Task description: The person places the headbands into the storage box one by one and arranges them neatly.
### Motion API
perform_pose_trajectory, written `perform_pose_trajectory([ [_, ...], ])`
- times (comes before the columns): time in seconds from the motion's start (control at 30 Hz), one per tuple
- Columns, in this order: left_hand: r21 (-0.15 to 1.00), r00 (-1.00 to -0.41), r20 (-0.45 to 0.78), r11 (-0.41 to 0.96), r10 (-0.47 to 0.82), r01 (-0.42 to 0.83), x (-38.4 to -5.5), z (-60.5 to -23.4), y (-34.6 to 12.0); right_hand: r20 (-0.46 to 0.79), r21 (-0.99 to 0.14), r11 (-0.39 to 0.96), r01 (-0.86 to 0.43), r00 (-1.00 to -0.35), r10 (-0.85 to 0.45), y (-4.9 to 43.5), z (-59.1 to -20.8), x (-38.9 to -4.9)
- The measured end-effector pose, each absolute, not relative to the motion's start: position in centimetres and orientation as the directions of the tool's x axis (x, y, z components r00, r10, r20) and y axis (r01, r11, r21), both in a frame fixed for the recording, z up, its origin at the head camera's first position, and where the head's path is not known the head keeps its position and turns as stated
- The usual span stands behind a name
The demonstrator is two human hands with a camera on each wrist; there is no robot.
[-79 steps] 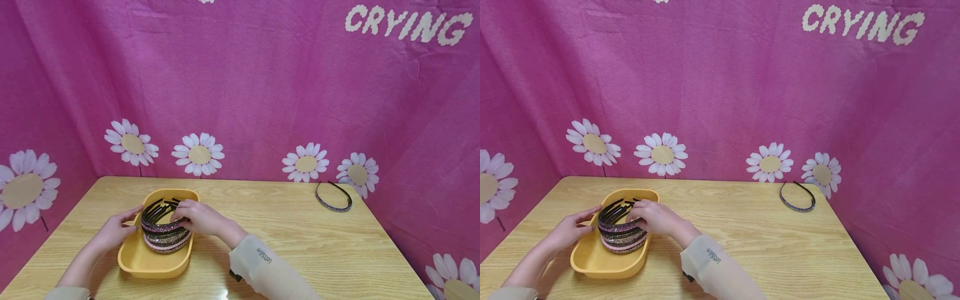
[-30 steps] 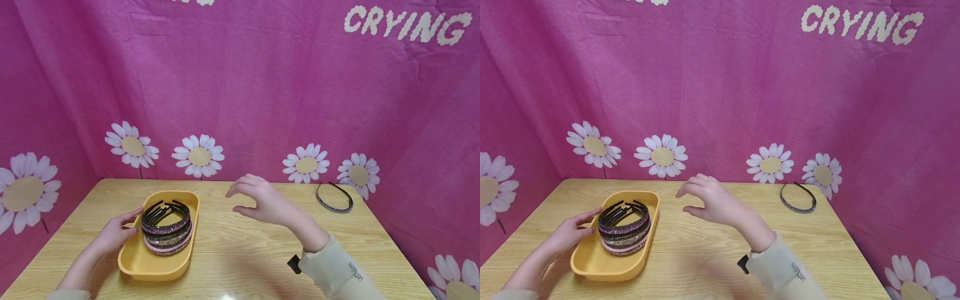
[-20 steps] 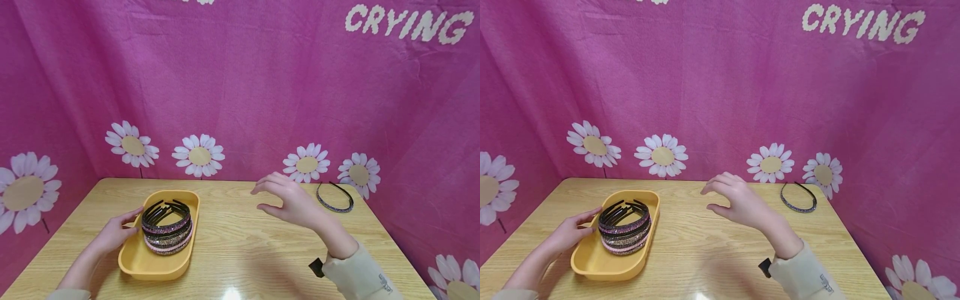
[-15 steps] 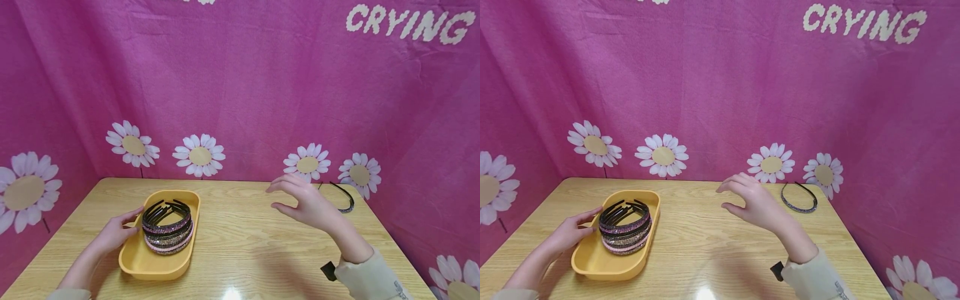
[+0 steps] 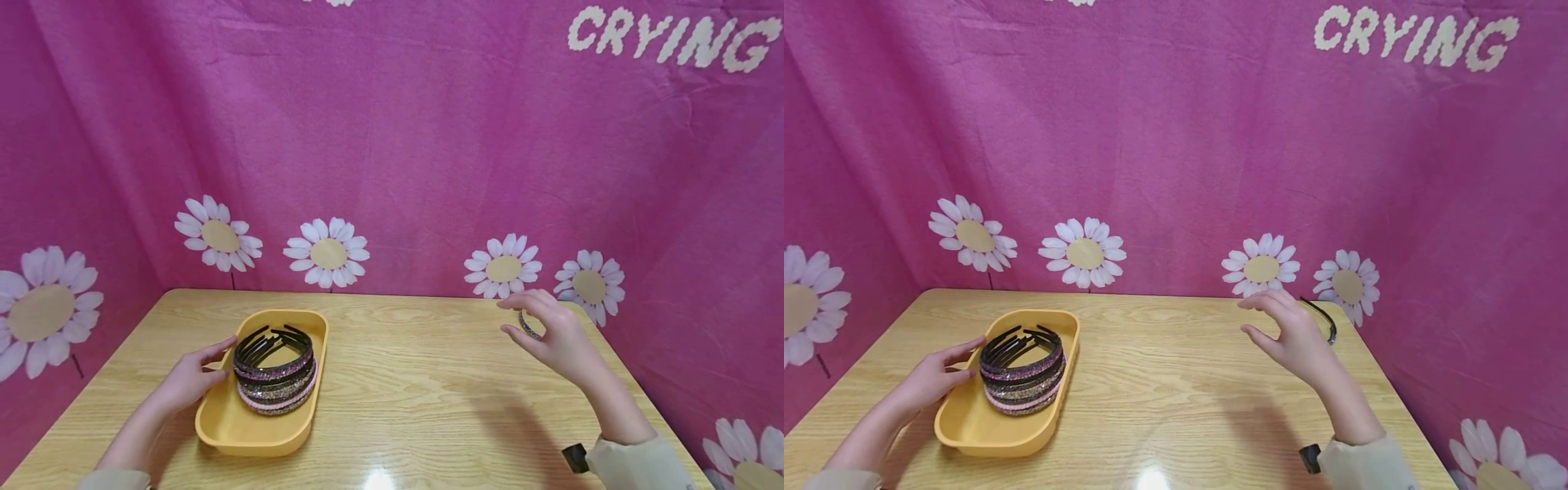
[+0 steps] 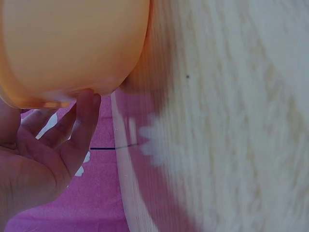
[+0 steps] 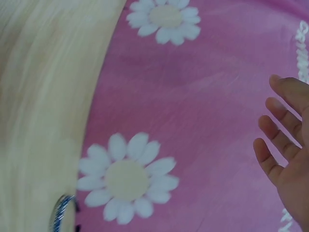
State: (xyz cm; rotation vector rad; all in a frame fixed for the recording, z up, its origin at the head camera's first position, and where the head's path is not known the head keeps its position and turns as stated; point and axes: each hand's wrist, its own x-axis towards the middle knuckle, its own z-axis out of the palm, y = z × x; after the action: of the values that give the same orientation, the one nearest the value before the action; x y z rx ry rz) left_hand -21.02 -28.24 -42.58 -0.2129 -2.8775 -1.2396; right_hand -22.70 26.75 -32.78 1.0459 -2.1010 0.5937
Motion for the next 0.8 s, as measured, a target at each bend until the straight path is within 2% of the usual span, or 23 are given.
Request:
perform_pose_trajectory([
  [0.07,0.723,-0.99,0.059,0.679,0.125,0.128,-21.0,-42.6,-28.2,0.766,-0.086,0.591,-0.802,-0.433,-0.476,27.6,-33.4,-23.0],
  [0.33,0.71,-0.984,0.11,0.682,0.137,0.174,-20.8,-42.5,-28.0,0.754,-0.151,0.733,-0.663,-0.557,-0.348,30.9,-36.1,-24.7],
  [0.8,0.703,-0.986,0.105,0.691,0.132,0.168,-20.9,-42.6,-28.1,0.719,-0.207,0.818,-0.537,-0.651,-0.245,35.7,-41.2,-28.4],
])
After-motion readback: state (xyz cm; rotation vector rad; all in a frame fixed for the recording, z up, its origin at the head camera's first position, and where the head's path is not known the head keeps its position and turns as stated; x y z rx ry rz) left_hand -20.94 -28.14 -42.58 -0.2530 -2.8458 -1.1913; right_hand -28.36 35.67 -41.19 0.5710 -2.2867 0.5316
